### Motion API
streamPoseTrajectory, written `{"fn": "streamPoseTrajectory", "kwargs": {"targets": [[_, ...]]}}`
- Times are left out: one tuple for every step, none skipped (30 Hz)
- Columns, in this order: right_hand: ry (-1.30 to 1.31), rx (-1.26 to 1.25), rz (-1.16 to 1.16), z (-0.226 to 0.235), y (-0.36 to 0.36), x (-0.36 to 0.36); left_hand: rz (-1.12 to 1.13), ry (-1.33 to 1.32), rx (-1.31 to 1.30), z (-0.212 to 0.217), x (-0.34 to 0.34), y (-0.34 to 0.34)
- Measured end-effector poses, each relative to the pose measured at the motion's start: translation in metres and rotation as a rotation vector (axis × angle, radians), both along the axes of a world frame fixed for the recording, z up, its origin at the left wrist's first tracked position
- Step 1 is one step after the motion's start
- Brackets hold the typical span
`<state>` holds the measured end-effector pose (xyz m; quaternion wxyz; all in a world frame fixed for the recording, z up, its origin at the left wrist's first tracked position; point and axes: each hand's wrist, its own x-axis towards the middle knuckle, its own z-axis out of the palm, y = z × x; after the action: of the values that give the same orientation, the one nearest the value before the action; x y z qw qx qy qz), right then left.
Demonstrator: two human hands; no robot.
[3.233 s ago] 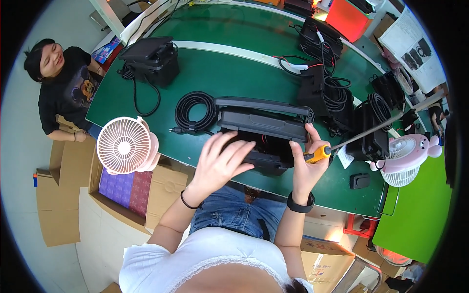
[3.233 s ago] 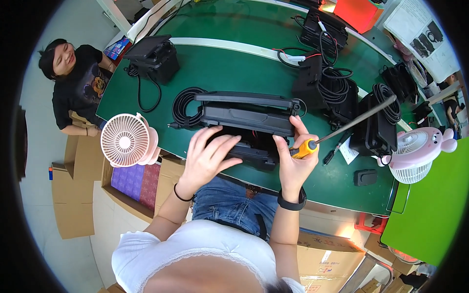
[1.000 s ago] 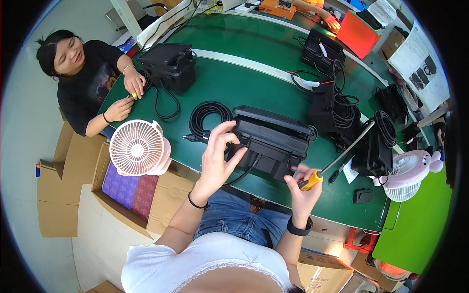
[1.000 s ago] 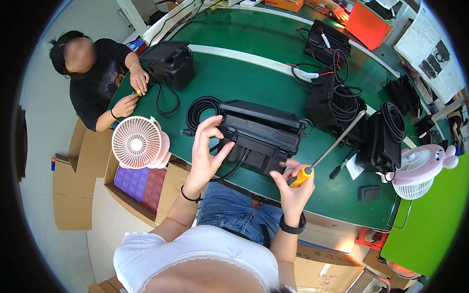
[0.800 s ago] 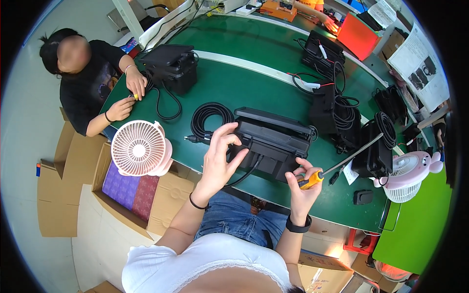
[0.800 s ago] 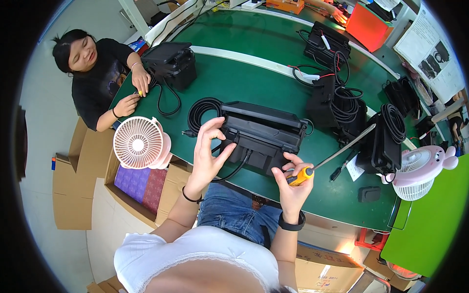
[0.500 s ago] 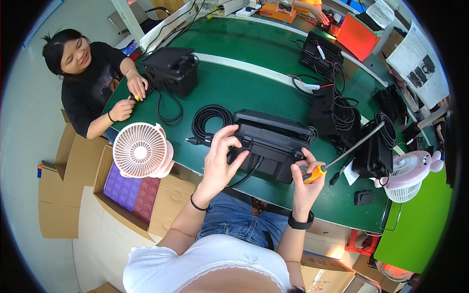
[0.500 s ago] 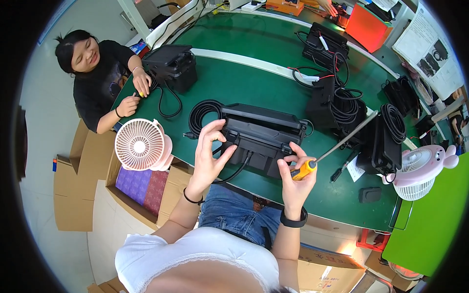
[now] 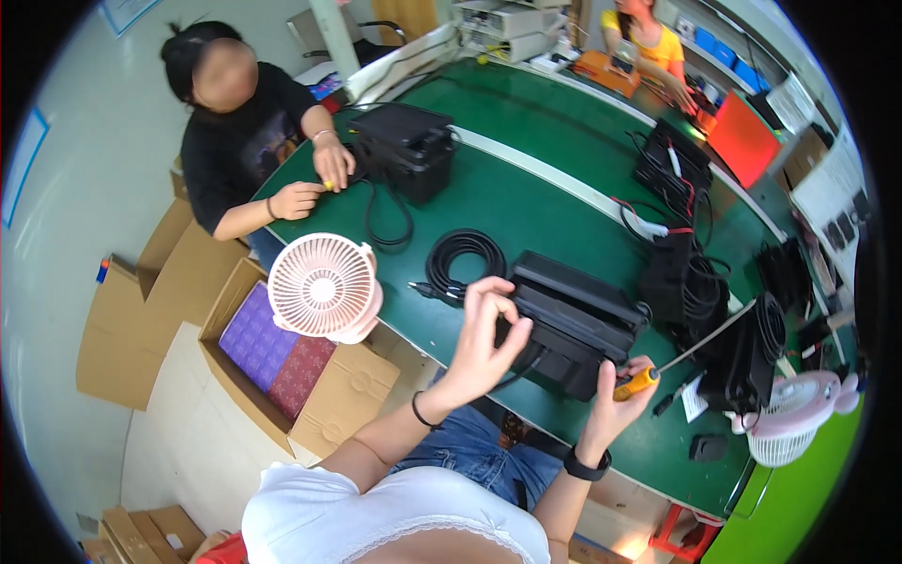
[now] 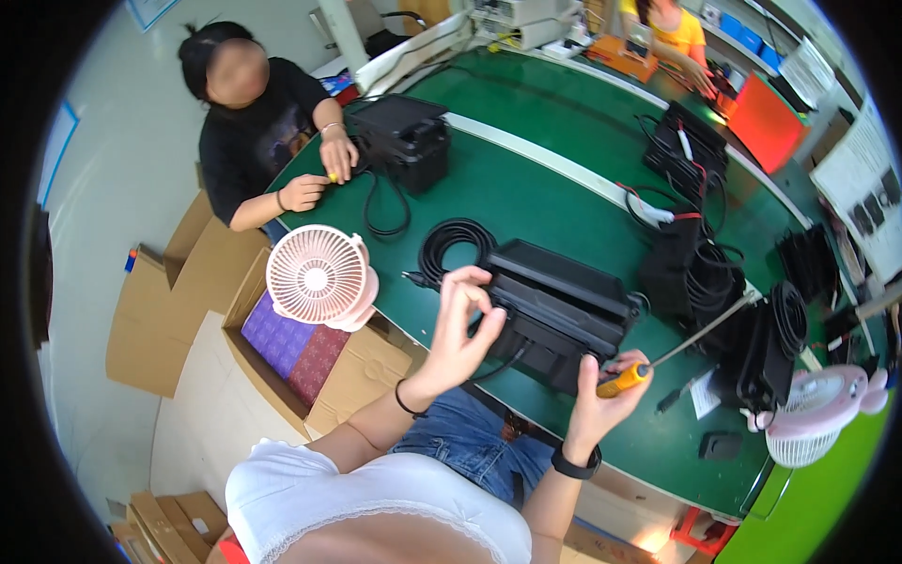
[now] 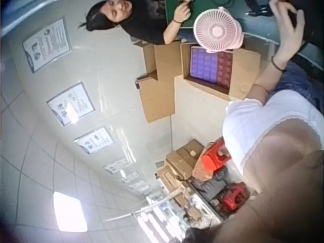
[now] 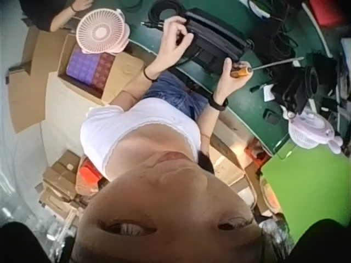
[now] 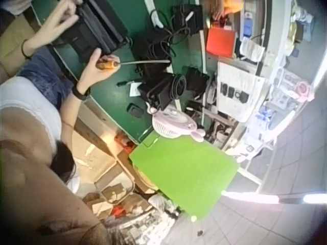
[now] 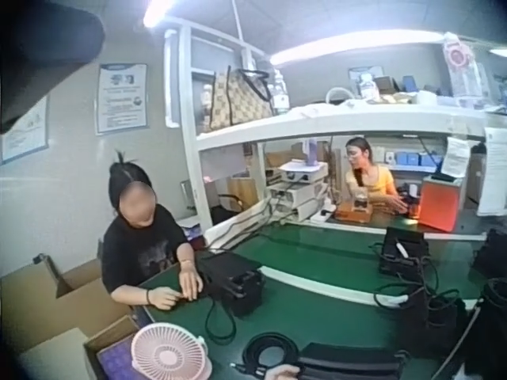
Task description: Assembling and testing portable solar lights at a workstation.
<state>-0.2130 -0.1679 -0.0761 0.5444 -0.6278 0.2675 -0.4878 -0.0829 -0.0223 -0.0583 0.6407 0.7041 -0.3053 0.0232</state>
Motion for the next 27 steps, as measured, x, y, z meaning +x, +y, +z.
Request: {"fn": "streamPoseTrajectory", "kwargs": {"targets": [[0.049,-0.038,-0.014,-0.002,-0.002,0.000,0.001,0.043,-0.081,-0.007,-0.002,-0.006],[0.100,-0.078,-0.026,-0.002,-0.004,0.000,-0.013,0.079,-0.137,-0.010,-0.003,-0.009],[0.174,-0.097,-0.014,-0.010,-0.007,0.000,-0.001,0.111,-0.207,-0.014,-0.002,-0.012],[0.170,-0.101,-0.003,-0.017,-0.010,0.000,-0.001,0.145,-0.279,-0.016,-0.001,-0.016],[0.157,-0.072,0.011,-0.022,-0.013,0.000,-0.071,0.221,-0.256,-0.018,-0.001,-0.014],[0.147,-0.043,0.023,-0.027,-0.014,0.000,-0.066,0.218,-0.260,-0.020,0.000,-0.013],[0.145,-0.046,0.030,-0.030,-0.014,0.001,-0.106,0.223,-0.227,-0.019,0.002,-0.011],[0.154,-0.013,0.042,-0.033,-0.015,0.001,-0.148,0.230,-0.192,-0.019,0.004,-0.009],[0.163,0.021,0.052,-0.036,-0.015,0.000,-0.204,0.258,-0.142,-0.023,0.010,-0.005],[0.164,0.021,0.054,-0.041,-0.016,-0.001,-0.202,0.259,-0.142,-0.026,0.014,-0.002],[0.204,0.016,0.064,-0.045,-0.019,-0.004,-0.245,0.321,-0.150,-0.029,0.017,0.001],[0.245,0.011,0.073,-0.048,-0.021,-0.004,-0.289,0.383,-0.158,-0.032,0.021,0.003],[0.245,0.011,0.070,-0.048,-0.022,-0.004,-0.380,0.376,-0.149,-0.037,0.026,0.003],[0.225,0.009,0.085,-0.047,-0.023,-0.004,-0.383,0.376,-0.149,-0.041,0.026,0.002],[0.204,0.007,0.100,-0.047,-0.024,-0.004,-0.376,0.291,-0.134,-0.044,0.025,0.000],[0.205,0.008,0.100,-0.049,-0.026,-0.005,-0.366,0.207,-0.119,-0.048,0.025,-0.002],[0.203,-0.008,0.116,-0.052,-0.029,-0.006,-0.361,0.192,-0.097,-0.050,0.024,-0.003],[0.201,-0.025,0.131,-0.054,-0.032,-0.007,-0.361,0.192,-0.098,-0.052,0.023,-0.003],[0.201,-0.025,0.132,-0.057,-0.034,-0.009,-0.348,0.178,-0.107,-0.053,0.022,-0.003],[0.220,-0.028,0.135,-0.060,-0.035,-0.011,-0.335,0.163,-0.116,-0.053,0.021,-0.003],[0.240,-0.032,0.138,-0.061,-0.036,-0.012,-0.335,0.162,-0.118,-0.052,0.021,-0.002],[0.240,-0.033,0.137,-0.062,-0.035,-0.012,-0.313,0.153,-0.093,-0.050,0.020,-0.001],[0.255,-0.034,0.126,-0.062,-0.035,-0.012,-0.290,0.144,-0.068,-0.049,0.019,0.000],[0.269,-0.035,0.114,-0.063,-0.034,-0.012,-0.291,0.143,-0.069,-0.048,0.019,0.001],[0.269,-0.036,0.112,-0.063,-0.033,-0.011,-0.288,0.162,-0.072,-0.048,0.019,0.001],[0.265,-0.038,0.095,-0.064,-0.033,-0.011,-0.286,0.180,-0.074,-0.047,0.019,0.001],[0.262,-0.040,0.079,-0.065,-0.032,-0.010,-0.289,0.180,-0.075,-0.047,0.019,0.001]]}}
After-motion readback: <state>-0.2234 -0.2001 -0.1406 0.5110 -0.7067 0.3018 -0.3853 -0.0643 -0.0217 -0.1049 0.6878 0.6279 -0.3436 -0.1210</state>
